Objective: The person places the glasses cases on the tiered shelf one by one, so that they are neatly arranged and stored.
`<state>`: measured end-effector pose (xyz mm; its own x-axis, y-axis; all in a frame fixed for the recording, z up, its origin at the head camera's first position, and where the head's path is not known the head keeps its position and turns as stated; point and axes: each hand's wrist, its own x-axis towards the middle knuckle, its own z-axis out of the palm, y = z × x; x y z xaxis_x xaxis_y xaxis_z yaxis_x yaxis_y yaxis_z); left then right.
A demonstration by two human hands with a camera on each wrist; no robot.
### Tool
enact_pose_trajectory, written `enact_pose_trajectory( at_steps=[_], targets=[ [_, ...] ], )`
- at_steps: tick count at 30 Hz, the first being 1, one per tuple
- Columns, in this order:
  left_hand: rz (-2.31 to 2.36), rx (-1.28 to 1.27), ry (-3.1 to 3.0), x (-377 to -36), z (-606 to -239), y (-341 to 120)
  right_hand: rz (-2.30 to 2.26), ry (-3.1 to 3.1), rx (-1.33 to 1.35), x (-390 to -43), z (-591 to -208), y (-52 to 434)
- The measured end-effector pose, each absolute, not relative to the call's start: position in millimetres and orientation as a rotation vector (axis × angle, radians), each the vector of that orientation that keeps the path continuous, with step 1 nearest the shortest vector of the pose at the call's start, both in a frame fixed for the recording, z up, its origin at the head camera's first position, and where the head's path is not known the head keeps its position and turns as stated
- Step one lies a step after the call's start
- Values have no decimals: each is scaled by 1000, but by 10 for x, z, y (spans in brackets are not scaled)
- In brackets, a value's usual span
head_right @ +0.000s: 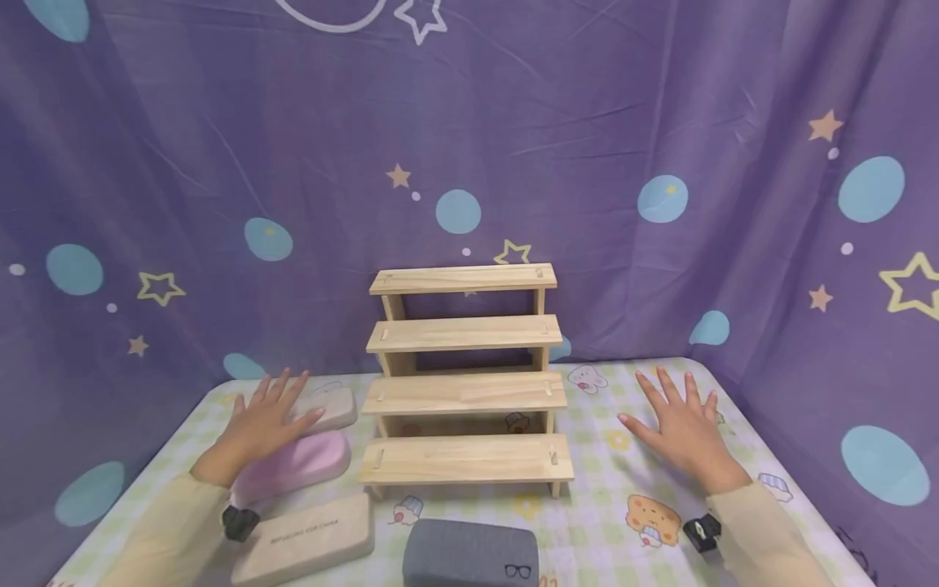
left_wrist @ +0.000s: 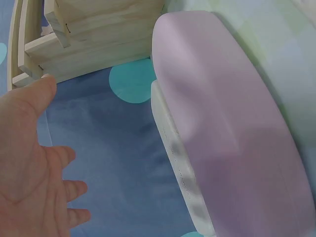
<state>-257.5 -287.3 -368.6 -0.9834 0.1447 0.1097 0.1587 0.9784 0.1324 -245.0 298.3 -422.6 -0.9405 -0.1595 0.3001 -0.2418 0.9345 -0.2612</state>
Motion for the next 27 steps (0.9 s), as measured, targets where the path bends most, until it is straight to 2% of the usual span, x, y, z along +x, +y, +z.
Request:
enact_pose_trajectory(
  at_steps=[27],
  targets=[
    [-193, -254, -3038, -2693, -3692, -2884, 553, -2747, 477, -2579, -4084, 2894]
  ],
)
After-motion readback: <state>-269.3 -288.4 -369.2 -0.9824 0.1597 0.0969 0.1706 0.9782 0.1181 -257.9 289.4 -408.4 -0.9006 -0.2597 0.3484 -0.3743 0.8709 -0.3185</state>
